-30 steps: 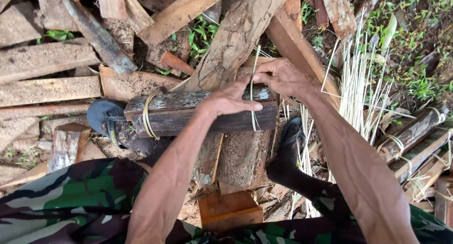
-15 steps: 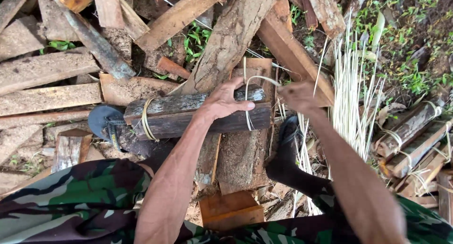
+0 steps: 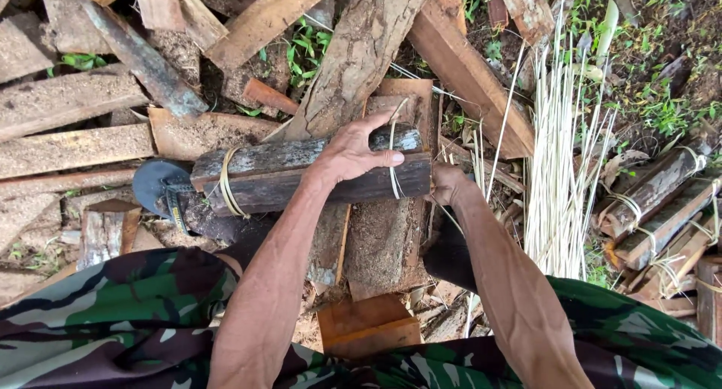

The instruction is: Bundling pieces of wood together using thin flexible strips

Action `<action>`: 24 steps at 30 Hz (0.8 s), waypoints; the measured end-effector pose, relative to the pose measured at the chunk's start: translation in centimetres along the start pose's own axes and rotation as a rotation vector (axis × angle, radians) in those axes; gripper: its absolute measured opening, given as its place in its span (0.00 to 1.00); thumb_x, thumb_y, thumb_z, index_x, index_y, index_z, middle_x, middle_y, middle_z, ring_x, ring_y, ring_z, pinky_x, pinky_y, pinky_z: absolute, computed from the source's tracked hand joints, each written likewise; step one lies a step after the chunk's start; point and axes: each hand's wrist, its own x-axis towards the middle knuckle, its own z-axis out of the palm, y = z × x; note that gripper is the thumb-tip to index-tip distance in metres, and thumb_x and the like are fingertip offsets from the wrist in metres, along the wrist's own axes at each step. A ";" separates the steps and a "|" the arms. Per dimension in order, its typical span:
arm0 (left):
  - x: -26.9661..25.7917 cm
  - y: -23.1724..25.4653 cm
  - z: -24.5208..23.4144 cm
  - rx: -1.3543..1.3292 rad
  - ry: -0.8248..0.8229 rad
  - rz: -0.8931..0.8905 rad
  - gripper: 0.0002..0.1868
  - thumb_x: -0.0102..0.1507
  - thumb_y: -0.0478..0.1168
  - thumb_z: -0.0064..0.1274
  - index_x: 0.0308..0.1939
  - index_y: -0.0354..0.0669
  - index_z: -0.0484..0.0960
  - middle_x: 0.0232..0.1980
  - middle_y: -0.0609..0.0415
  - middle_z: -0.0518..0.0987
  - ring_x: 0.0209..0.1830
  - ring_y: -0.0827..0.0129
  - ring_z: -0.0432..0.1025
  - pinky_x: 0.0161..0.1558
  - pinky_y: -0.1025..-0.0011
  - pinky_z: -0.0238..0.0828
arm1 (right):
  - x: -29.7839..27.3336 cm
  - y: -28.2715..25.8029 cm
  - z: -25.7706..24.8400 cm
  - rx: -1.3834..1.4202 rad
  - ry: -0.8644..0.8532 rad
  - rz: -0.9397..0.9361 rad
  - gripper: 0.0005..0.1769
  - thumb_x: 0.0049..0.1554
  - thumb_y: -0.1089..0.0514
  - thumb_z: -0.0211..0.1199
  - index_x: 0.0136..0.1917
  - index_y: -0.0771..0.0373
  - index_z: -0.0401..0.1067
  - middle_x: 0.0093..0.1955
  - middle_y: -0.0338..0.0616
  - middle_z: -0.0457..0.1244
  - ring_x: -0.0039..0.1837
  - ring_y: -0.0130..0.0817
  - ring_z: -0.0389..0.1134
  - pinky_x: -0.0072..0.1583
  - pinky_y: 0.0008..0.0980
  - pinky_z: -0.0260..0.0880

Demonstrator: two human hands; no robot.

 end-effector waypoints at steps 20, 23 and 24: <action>-0.1 1.6 -0.2 0.089 0.045 0.138 0.23 0.67 0.52 0.60 0.60 0.48 0.75 0.68 0.33 0.71 0.72 0.35 0.60 0.71 0.37 0.55 | -10.4 7.4 6.6 -0.452 0.130 -0.605 0.24 0.58 0.68 0.50 0.61 0.54 0.78 0.28 0.47 0.68 0.24 0.29 0.63 0.24 0.28 0.63; -0.2 1.3 0.0 0.068 0.095 0.298 0.19 0.70 0.53 0.56 0.57 0.46 0.76 0.62 0.32 0.76 0.67 0.30 0.64 0.65 0.31 0.57 | -24.0 5.1 10.9 -0.095 -0.010 -0.509 0.33 0.64 0.67 0.40 0.81 0.67 0.42 0.52 0.70 0.68 0.36 0.38 0.72 0.36 0.33 0.82; -0.3 0.7 0.1 0.069 0.101 0.292 0.19 0.70 0.53 0.56 0.57 0.46 0.76 0.62 0.32 0.76 0.67 0.30 0.64 0.65 0.31 0.57 | -23.0 6.6 10.1 -0.098 -0.017 -0.505 0.33 0.64 0.67 0.40 0.81 0.67 0.42 0.52 0.70 0.68 0.36 0.38 0.72 0.36 0.33 0.82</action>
